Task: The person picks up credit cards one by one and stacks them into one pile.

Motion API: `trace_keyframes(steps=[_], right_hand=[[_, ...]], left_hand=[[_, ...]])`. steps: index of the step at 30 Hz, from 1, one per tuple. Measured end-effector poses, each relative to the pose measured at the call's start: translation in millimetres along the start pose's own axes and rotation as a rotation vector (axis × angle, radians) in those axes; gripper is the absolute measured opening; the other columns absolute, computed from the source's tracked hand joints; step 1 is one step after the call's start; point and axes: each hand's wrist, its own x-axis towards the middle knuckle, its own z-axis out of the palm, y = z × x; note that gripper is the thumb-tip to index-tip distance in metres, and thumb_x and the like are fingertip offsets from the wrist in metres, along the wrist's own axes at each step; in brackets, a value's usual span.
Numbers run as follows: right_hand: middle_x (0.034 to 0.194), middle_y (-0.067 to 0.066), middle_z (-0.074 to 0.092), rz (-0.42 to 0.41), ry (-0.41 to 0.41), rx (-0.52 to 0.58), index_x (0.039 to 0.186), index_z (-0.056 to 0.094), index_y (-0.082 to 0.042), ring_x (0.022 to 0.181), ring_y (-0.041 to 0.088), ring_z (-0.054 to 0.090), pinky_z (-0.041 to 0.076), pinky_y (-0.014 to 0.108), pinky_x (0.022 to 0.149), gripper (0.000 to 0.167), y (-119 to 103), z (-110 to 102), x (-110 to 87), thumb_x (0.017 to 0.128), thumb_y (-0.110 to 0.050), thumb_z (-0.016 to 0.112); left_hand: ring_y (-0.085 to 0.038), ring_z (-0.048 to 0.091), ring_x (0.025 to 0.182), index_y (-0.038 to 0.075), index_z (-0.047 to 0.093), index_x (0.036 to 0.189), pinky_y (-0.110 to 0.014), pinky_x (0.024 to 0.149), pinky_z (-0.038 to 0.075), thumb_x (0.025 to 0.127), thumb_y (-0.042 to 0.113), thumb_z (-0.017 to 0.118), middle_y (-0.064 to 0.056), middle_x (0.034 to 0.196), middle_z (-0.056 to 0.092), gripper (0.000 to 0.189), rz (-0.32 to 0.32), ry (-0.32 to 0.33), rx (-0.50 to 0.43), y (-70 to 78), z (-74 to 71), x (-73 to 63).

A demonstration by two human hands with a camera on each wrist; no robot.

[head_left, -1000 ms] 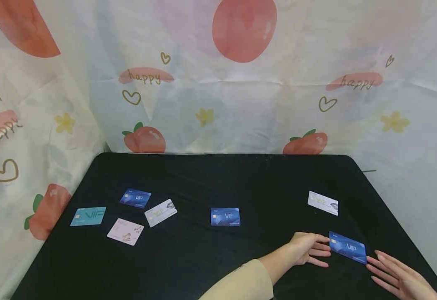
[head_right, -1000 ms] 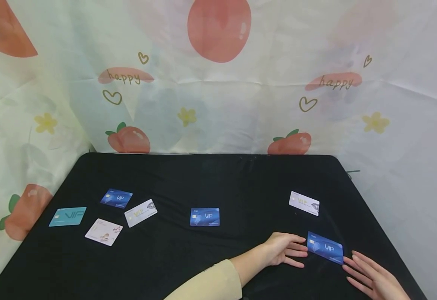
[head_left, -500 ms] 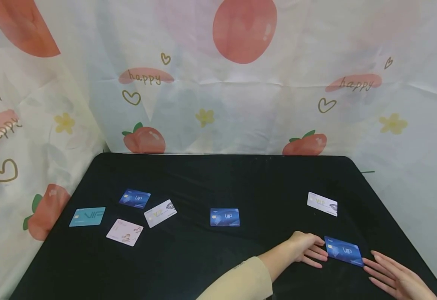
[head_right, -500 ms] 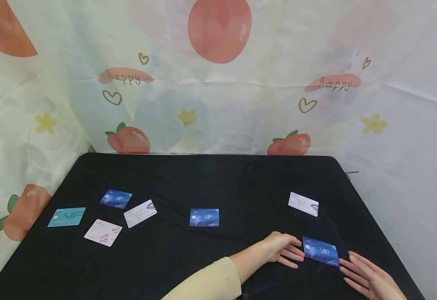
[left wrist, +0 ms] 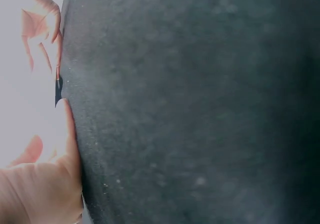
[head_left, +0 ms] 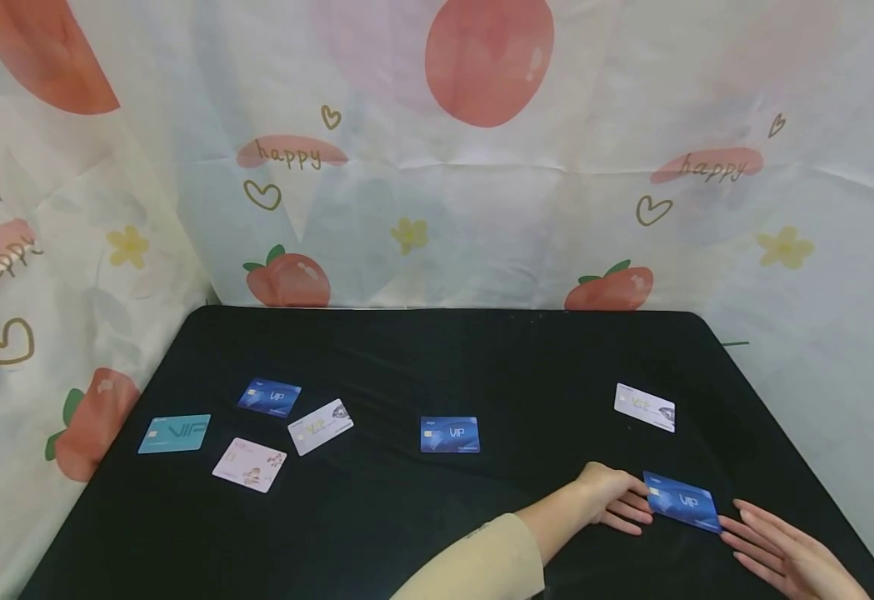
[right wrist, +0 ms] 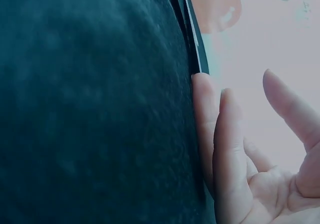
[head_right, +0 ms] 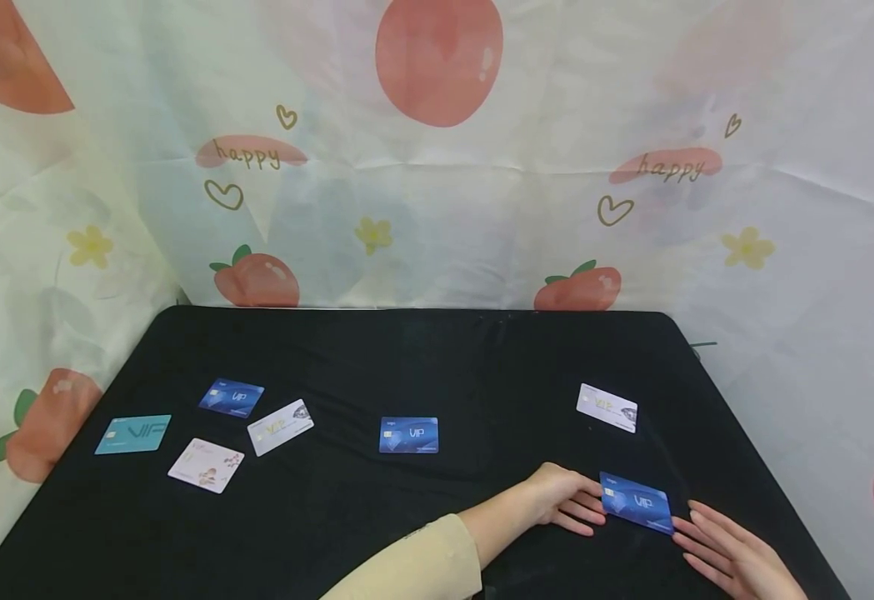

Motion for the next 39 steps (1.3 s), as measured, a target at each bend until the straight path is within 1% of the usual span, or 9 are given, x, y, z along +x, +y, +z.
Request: trace_keyframes(steps=[3,4,6,12,18,22,28,34,39], right_hand=[[0.099,-0.011,0.063,-0.005,-0.088,0.072,0.103,0.057,-0.031,0.091,0.009,0.063,0.051,0.031,0.086,0.016,-0.1,1.1,0.0,0.095,-0.038,0.044],[0.099,-0.011,0.063,-0.009,-0.111,0.09,0.094,0.059,-0.033,0.092,0.009,0.063,0.052,0.031,0.086,0.015,-0.4,1.9,-0.2,0.096,-0.036,0.044],[0.099,-0.011,0.063,-0.007,-0.114,0.104,0.088,0.061,-0.035,0.092,0.009,0.064,0.052,0.03,0.086,0.017,-1.3,5.4,-0.7,0.095,-0.034,0.046],[0.096,-0.012,0.062,0.008,0.021,0.049,0.087,0.062,-0.034,0.09,0.009,0.064,0.052,0.027,0.083,0.008,-5.8,19.7,-2.2,0.091,-0.032,0.056],[0.096,-0.009,0.064,-0.009,-0.056,0.117,0.086,0.067,-0.028,0.089,0.01,0.064,0.052,0.03,0.084,0.014,-11.2,28.2,-1.8,0.092,-0.025,0.055],[0.095,-0.009,0.065,-0.013,-0.081,0.139,0.085,0.068,-0.027,0.089,0.01,0.064,0.053,0.03,0.083,0.017,-13.0,32.6,-1.1,0.093,-0.022,0.054],[0.097,-0.009,0.065,-0.026,-0.078,0.11,0.087,0.068,-0.027,0.091,0.011,0.064,0.052,0.031,0.084,0.016,-16.9,39.4,1.9,0.093,-0.022,0.053],[0.095,-0.01,0.066,-0.047,-0.068,0.11,0.085,0.069,-0.028,0.089,0.01,0.065,0.053,0.029,0.082,0.012,-22.2,49.7,6.6,0.089,-0.023,0.06],[0.09,-0.01,0.068,-0.08,-0.104,0.137,0.083,0.071,-0.03,0.085,0.007,0.065,0.054,0.022,0.077,0.025,-26.8,59.0,11.3,0.093,-0.016,0.053]], left_hand=[[-0.033,0.067,0.071,-0.004,0.061,0.069,-0.049,0.066,0.055,0.076,0.0,0.067,-0.017,0.066,0.066,0.01,0.013,0.022,-0.018,-0.9,-1.2,-0.8],[-0.033,0.067,0.07,-0.004,0.062,0.068,-0.048,0.065,0.055,0.075,-0.001,0.068,-0.017,0.065,0.066,0.009,0.017,0.034,-0.023,-1.2,-1.4,-1.0],[-0.032,0.067,0.068,-0.003,0.063,0.069,-0.048,0.063,0.055,0.074,-0.003,0.068,-0.017,0.064,0.065,0.008,0.029,0.057,-0.031,-1.8,-1.4,-1.8],[-0.036,0.066,0.065,-0.001,0.063,0.075,-0.049,0.06,0.055,0.072,-0.012,0.067,-0.018,0.063,0.065,0.012,0.067,0.12,-0.085,-1.8,-1.0,-4.2],[-0.035,0.065,0.058,-0.001,0.065,0.076,-0.048,0.053,0.055,0.068,-0.017,0.066,-0.018,0.06,0.063,0.018,0.101,0.206,-0.122,-0.4,-1.4,-6.3],[-0.033,0.065,0.055,-0.001,0.065,0.075,-0.047,0.051,0.055,0.068,-0.02,0.065,-0.017,0.059,0.063,0.02,0.115,0.232,-0.137,0.6,-3.4,-6.7],[-0.032,0.065,0.055,0.0,0.067,0.075,-0.047,0.052,0.055,0.068,-0.019,0.064,-0.016,0.059,0.062,0.02,0.13,0.232,-0.149,3.6,-10.1,-5.4],[-0.031,0.065,0.055,0.001,0.068,0.076,-0.045,0.052,0.055,0.069,-0.018,0.065,-0.016,0.06,0.063,0.02,0.142,0.226,-0.148,7.4,-19.2,-3.2],[-0.03,0.065,0.055,0.001,0.068,0.077,-0.046,0.052,0.055,0.069,-0.018,0.064,-0.016,0.061,0.064,0.021,0.167,0.222,-0.165,9.9,-26.2,-2.2]])
